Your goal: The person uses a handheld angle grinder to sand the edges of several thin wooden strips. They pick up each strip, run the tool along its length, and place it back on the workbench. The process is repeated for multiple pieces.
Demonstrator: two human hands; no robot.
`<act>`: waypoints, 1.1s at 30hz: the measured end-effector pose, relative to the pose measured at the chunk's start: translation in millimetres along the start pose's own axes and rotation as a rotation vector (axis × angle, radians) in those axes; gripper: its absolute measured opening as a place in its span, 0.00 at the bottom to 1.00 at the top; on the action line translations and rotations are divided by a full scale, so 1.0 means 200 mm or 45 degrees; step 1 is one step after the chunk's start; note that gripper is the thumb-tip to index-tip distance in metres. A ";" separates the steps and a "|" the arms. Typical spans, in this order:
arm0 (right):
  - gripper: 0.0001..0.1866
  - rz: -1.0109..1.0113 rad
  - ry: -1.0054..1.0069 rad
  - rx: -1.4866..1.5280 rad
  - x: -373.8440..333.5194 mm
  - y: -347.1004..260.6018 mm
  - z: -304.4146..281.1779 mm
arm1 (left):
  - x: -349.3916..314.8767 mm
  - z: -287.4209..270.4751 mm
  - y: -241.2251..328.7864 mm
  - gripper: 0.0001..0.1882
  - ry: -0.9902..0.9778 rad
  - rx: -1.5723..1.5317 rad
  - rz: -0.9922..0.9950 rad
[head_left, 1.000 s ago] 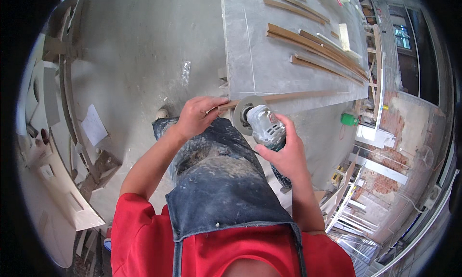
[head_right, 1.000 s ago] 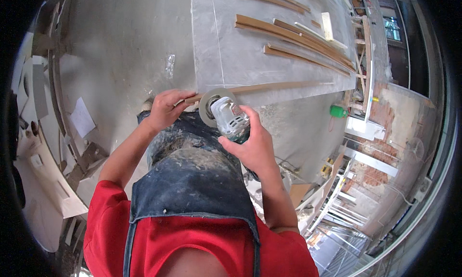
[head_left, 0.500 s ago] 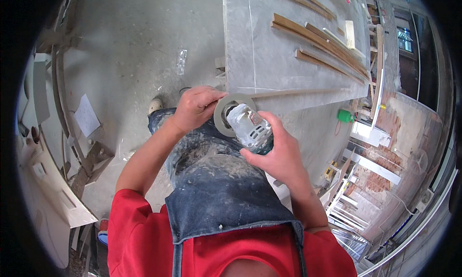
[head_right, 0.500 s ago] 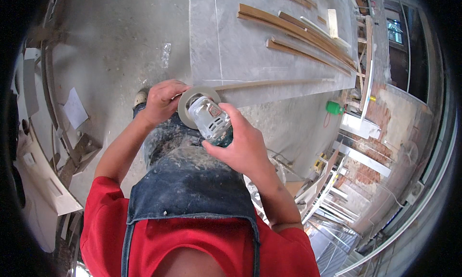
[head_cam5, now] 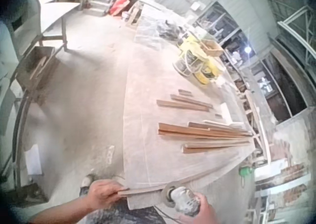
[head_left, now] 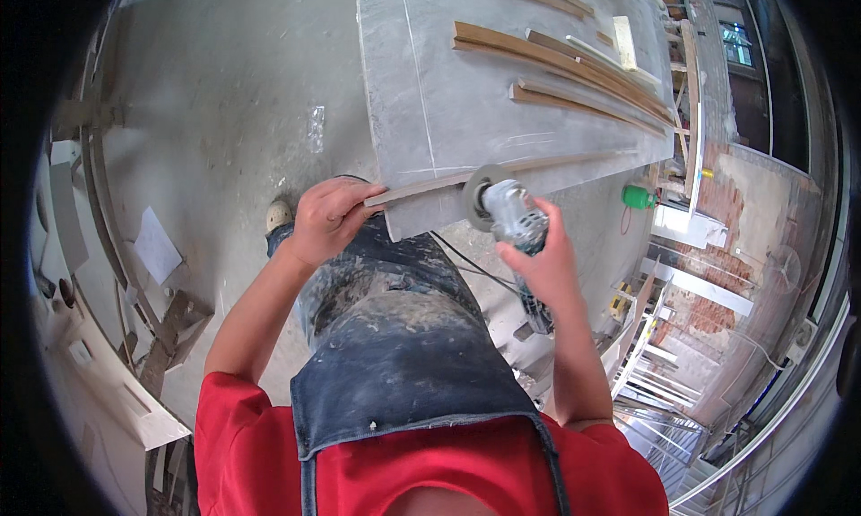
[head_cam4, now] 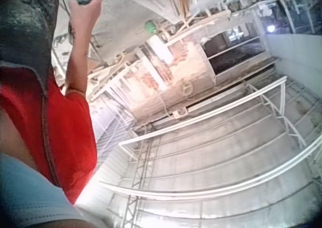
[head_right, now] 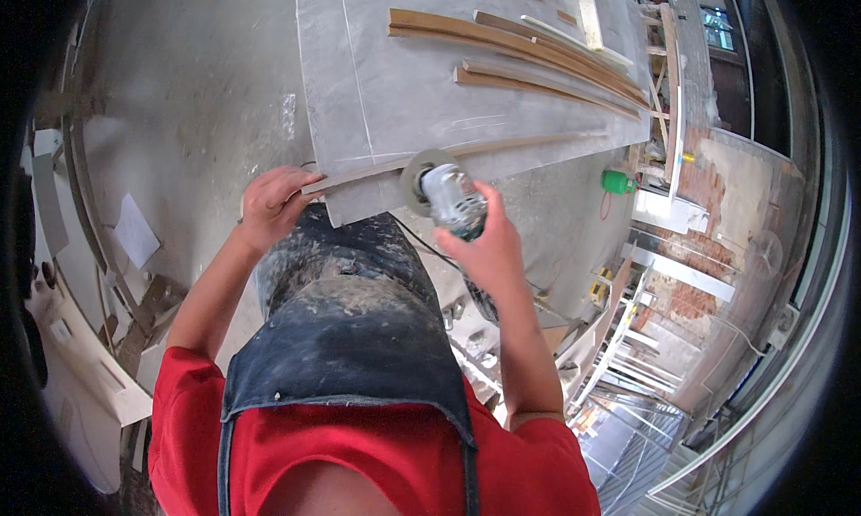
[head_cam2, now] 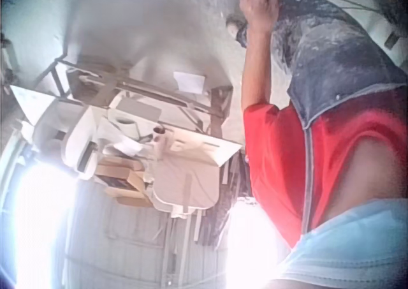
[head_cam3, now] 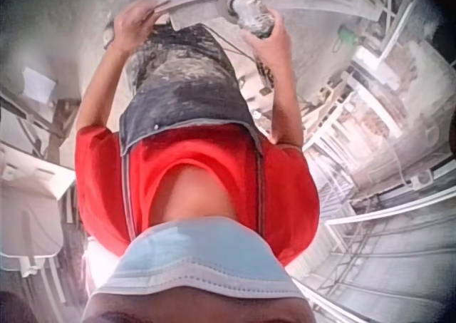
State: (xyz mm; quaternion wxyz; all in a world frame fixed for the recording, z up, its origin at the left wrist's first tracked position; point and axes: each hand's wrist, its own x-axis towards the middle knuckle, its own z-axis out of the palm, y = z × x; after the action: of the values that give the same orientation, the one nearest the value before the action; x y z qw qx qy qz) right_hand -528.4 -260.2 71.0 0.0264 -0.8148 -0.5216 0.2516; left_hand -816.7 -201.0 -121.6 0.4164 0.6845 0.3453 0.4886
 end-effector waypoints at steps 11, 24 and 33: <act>0.45 0.481 0.480 0.475 0.36 0.68 -0.24 | 0.01 -0.02 0.03 0.16 0.031 0.025 -0.002; 0.47 -0.297 -0.247 0.070 -0.10 -0.38 0.10 | -0.01 0.04 0.03 0.12 0.112 0.006 -0.044; 0.45 -0.277 -0.320 -0.011 -0.06 -0.40 0.10 | 0.00 0.02 0.03 0.12 0.058 -0.051 -0.087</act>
State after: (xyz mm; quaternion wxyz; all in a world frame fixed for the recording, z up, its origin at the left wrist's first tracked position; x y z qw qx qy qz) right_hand -608.0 -238.0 82.7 -0.0153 -0.7159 -0.6069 0.3449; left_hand -813.0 -204.5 -116.5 0.4386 0.6527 0.3679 0.4963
